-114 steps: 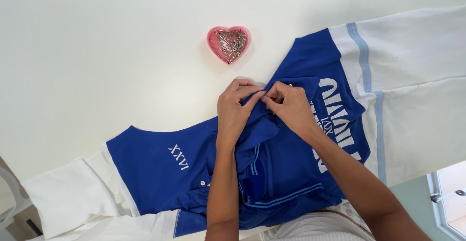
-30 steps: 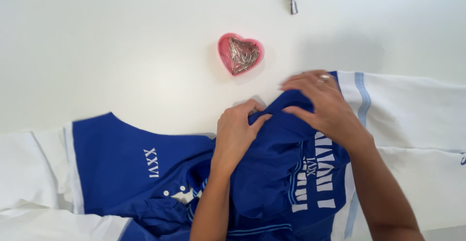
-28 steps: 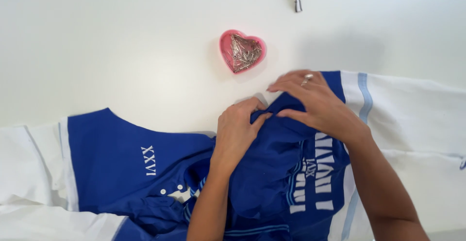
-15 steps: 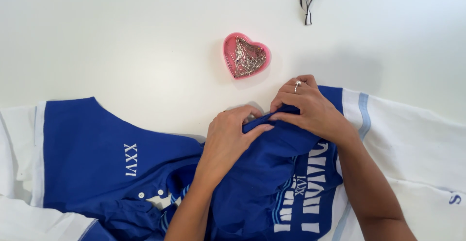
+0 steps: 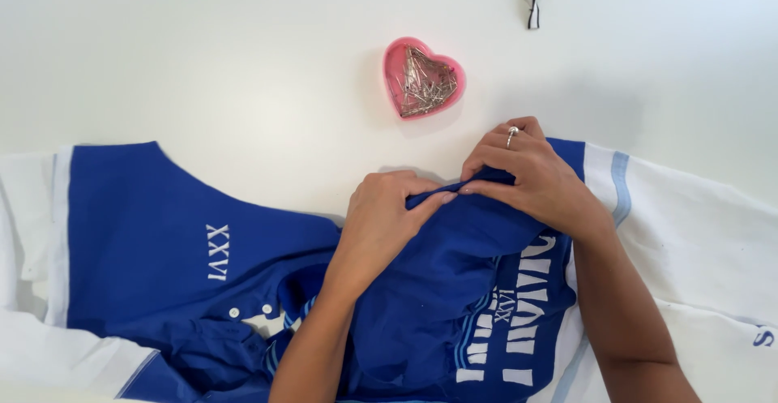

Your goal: Pinning fabric pieces together on a table to prepare for sewing

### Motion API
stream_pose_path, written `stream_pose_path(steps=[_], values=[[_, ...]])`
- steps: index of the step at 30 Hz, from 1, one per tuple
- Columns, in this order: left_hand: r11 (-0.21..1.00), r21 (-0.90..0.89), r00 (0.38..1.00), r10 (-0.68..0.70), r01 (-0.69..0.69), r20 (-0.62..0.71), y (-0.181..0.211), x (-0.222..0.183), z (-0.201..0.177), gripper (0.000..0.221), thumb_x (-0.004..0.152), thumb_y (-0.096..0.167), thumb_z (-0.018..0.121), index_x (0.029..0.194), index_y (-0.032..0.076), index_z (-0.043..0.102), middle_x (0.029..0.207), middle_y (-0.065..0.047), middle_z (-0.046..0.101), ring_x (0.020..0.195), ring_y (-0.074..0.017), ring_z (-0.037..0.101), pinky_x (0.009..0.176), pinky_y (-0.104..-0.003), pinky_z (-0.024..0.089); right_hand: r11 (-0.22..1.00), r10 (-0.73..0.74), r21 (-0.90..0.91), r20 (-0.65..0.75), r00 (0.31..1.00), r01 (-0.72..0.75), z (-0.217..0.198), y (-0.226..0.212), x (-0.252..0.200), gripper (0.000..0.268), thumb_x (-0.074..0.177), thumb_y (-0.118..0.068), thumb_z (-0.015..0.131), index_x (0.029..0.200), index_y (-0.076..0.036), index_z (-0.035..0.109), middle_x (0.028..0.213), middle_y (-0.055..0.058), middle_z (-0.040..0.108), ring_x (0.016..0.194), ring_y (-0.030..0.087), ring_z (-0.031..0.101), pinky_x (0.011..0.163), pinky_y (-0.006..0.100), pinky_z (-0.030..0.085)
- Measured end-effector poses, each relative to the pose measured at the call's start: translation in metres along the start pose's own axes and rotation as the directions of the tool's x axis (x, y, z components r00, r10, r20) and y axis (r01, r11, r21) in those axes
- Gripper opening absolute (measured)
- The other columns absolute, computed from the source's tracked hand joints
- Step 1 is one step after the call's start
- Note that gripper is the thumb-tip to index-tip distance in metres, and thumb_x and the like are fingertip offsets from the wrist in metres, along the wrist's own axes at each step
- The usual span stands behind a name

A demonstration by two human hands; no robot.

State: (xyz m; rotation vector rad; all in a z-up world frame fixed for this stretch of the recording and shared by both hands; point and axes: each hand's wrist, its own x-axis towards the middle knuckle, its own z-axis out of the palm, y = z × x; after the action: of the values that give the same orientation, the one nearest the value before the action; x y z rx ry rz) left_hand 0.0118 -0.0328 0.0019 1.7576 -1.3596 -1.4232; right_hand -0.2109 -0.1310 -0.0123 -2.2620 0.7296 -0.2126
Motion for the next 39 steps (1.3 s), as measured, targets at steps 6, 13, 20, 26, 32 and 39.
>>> stream_pose_path(steps=[6,13,20,26,32,39], values=[[0.986,0.147,0.996,0.089,-0.084,-0.030,-0.015,0.005,-0.002,0.020,0.097,0.031,0.077,0.110,0.020,0.088,0.080,-0.009,0.078,0.078,-0.0363,0.077,0.068,-0.048,0.063,0.998,0.026,-0.056,-0.012,1.000,-0.026,0.002,-0.005,0.010,0.021,0.096,-0.031,0.084,0.102,-0.014,0.074,0.092,0.002,0.070,0.095,0.025,0.070,0.100,0.045,0.043],[0.991,0.102,0.995,0.092,-0.088,-0.029,-0.016,-0.003,-0.008,0.019,0.096,0.030,0.078,0.109,0.020,0.088,0.080,-0.007,0.078,0.079,-0.0355,0.078,0.072,-0.048,0.063,0.938,-0.124,-0.341,-0.166,0.978,0.061,-0.035,-0.022,0.064,0.023,0.103,-0.031,0.085,0.115,-0.015,0.075,0.104,0.005,0.064,0.097,0.029,0.059,0.089,0.043,0.042],[0.988,0.113,0.994,0.105,-0.101,-0.030,-0.025,0.001,-0.007,0.024,0.095,0.034,0.077,0.110,0.019,0.087,0.089,-0.010,0.081,0.092,-0.0424,0.078,0.079,-0.056,0.064,0.831,-0.210,-0.543,-0.105,0.972,0.121,-0.001,-0.001,0.108,0.030,0.095,-0.039,0.085,0.107,-0.015,0.073,0.109,0.002,0.060,0.101,0.028,0.053,0.087,0.042,0.041],[0.994,0.056,0.995,0.100,-0.099,-0.027,-0.025,-0.002,-0.007,0.022,0.096,0.027,0.077,0.111,0.016,0.087,0.088,-0.011,0.082,0.090,-0.0387,0.080,0.079,-0.052,0.065,0.852,-0.084,-0.523,-0.099,0.992,0.020,0.005,0.009,0.105,0.018,0.099,-0.028,0.084,0.101,-0.016,0.072,0.104,0.001,0.059,0.100,0.027,0.057,0.088,0.041,0.045],[0.987,0.063,0.988,0.150,-0.147,-0.045,-0.021,-0.006,-0.008,0.021,0.094,0.021,0.079,0.111,0.010,0.086,0.086,-0.012,0.080,0.087,-0.0373,0.080,0.074,-0.049,0.065,0.946,0.032,-0.317,-0.129,0.991,-0.072,-0.009,-0.017,0.098,0.011,0.105,-0.017,0.080,0.108,-0.013,0.071,0.107,0.005,0.062,0.094,0.028,0.063,0.087,0.044,0.054],[0.985,0.071,0.987,0.161,-0.159,-0.024,-0.017,-0.007,-0.013,0.022,0.094,0.020,0.079,0.112,0.010,0.085,0.087,-0.012,0.080,0.088,-0.0361,0.080,0.075,-0.048,0.065,0.965,0.243,-0.059,-0.168,0.955,-0.256,-0.010,-0.028,0.089,0.014,0.101,-0.009,0.084,0.108,-0.009,0.072,0.080,0.007,0.069,0.072,0.022,0.059,0.067,0.036,0.051]])
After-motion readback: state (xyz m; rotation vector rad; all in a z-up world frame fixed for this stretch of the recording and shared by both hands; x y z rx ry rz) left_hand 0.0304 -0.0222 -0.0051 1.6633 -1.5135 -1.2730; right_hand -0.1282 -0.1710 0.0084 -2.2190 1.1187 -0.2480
